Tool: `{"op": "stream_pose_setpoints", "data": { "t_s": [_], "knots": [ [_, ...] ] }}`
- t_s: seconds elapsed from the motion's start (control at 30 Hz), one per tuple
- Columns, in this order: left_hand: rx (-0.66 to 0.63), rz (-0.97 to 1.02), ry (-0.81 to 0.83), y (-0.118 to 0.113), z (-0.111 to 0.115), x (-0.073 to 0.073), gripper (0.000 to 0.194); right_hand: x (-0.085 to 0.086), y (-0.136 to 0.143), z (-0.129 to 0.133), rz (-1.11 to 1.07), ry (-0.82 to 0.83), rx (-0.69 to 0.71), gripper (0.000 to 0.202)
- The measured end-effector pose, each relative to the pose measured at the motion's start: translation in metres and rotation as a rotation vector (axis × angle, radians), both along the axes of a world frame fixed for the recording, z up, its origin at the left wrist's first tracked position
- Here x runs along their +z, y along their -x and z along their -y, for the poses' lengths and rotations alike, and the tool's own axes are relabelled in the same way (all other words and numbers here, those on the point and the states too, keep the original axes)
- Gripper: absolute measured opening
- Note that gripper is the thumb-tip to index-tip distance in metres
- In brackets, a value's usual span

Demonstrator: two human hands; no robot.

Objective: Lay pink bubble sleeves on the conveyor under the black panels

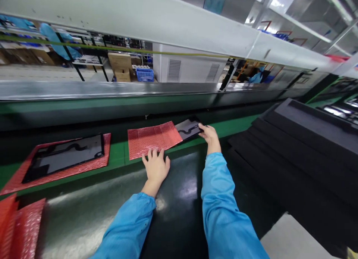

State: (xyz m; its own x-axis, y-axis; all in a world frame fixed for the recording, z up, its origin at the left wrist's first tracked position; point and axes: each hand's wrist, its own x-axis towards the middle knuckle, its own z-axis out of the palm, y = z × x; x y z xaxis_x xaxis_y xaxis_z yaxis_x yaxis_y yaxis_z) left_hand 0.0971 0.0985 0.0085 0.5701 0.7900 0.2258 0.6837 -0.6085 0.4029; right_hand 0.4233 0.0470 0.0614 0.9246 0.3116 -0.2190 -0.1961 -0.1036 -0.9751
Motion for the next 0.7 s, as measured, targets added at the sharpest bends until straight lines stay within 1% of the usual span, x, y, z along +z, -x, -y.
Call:
{"op": "stream_pose_setpoints", "data": {
  "t_s": [0.07,0.13,0.2,0.27,0.33,0.4,0.47,0.5,0.57,0.63,0.7],
  "knots": [
    [-0.039,0.0,0.002,-0.002,-0.002,0.0,0.047,0.0,-0.008,0.014,0.037,-0.047,-0.193,0.028],
    [-0.081,-0.008,-0.003,-0.006,-0.004,-0.001,0.047,0.003,-0.019,0.029,0.065,-0.079,-0.342,0.021],
    [-0.121,-0.024,-0.007,-0.014,-0.006,-0.001,0.046,0.008,-0.028,0.039,0.071,-0.135,-0.423,0.017],
    [-0.18,-0.037,-0.011,-0.024,-0.006,0.0,0.046,0.014,-0.029,0.04,0.057,-0.219,-0.45,0.017],
    [-0.249,-0.027,-0.004,-0.035,-0.005,0.0,0.049,0.018,-0.02,0.028,0.034,-0.295,-0.405,0.018],
    [-0.335,0.012,0.0,-0.042,-0.004,0.001,0.057,0.018,-0.002,0.004,0.003,-0.317,-0.283,0.021],
    [-0.375,0.055,-0.006,-0.043,-0.003,0.002,0.064,0.011,0.02,-0.025,-0.043,-0.285,-0.153,0.027],
    [-0.36,0.067,-0.011,-0.042,-0.003,0.002,0.065,0.007,0.031,-0.038,-0.071,-0.26,-0.102,0.029],
    [-0.26,0.067,-0.011,-0.035,-0.005,0.002,0.062,-0.003,0.05,-0.059,-0.117,-0.213,-0.046,0.03],
    [-0.171,0.042,0.001,-0.027,-0.008,0.001,0.058,-0.012,0.061,-0.069,-0.134,-0.177,-0.017,0.028],
    [-0.151,0.007,0.002,-0.021,-0.009,0.001,0.055,-0.02,0.064,-0.072,-0.127,-0.137,-0.008,0.027]
  ]
}}
